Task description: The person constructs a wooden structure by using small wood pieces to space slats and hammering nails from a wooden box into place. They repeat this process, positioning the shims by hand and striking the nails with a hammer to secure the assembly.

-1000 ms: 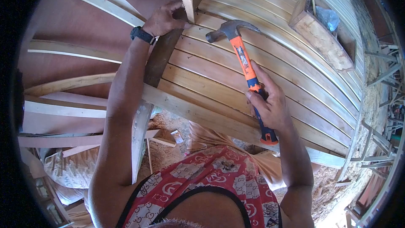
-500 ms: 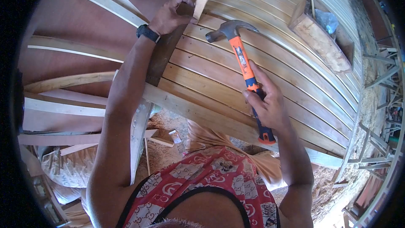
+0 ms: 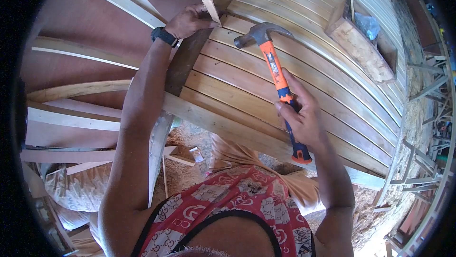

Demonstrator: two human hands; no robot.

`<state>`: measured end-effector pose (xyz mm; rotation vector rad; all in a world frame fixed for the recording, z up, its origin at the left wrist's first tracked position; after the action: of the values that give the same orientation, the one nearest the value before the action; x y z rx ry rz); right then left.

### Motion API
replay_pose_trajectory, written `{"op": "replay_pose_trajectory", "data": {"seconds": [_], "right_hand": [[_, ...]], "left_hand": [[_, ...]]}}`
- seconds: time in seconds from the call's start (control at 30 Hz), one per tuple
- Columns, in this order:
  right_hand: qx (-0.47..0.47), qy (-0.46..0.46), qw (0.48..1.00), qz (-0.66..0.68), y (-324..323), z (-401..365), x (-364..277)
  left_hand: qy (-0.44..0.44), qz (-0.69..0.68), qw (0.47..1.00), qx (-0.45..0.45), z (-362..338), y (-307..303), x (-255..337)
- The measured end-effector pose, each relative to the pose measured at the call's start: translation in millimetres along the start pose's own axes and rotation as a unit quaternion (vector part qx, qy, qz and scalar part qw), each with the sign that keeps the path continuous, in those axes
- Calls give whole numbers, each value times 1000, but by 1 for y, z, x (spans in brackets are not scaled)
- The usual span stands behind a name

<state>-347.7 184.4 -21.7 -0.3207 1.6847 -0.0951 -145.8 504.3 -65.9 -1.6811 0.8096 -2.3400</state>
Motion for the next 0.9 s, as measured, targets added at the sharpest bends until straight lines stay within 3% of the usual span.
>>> {"op": "replay_pose_trajectory", "data": {"seconds": [0.17,0.23,0.3,0.37,0.4,0.6,0.73,0.8,0.9], "right_hand": [[-3,-44,997,-70,-5,14,-20],[14,-103,990,-99,-4,25,-36],[26,-117,987,-106,-1,37,-51],[36,-203,967,-146,1,48,-67],[42,-164,975,-145,2,51,-73],[69,-226,955,-179,14,67,-105],[56,-199,953,-223,20,79,-102],[-20,-169,943,-285,24,87,-93],[51,-208,933,-289,17,80,-114]], "left_hand": [[-1,9,1000,-4,1,-3,3],[-2,3,1000,-3,3,-4,4],[-38,-23,999,-9,4,-4,0],[-37,-27,999,-13,6,-3,-10],[-37,-30,999,-19,6,-3,-9],[-24,-18,999,-23,8,-6,-6],[-35,-10,999,-17,5,-7,-5],[-45,-1,999,-14,6,-7,-6],[-38,-22,999,-22,7,-8,-6]]}}
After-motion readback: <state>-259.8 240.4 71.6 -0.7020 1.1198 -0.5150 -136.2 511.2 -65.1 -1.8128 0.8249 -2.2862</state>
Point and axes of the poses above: each hand's wrist, its own z-axis towards the middle knuckle, its own y-axis out of the palm, x = y × z, the point moved 5 cm from there along z, towards the middle knuckle, and after that the axes turned 10 degrees about x, right-handed, at the moved point
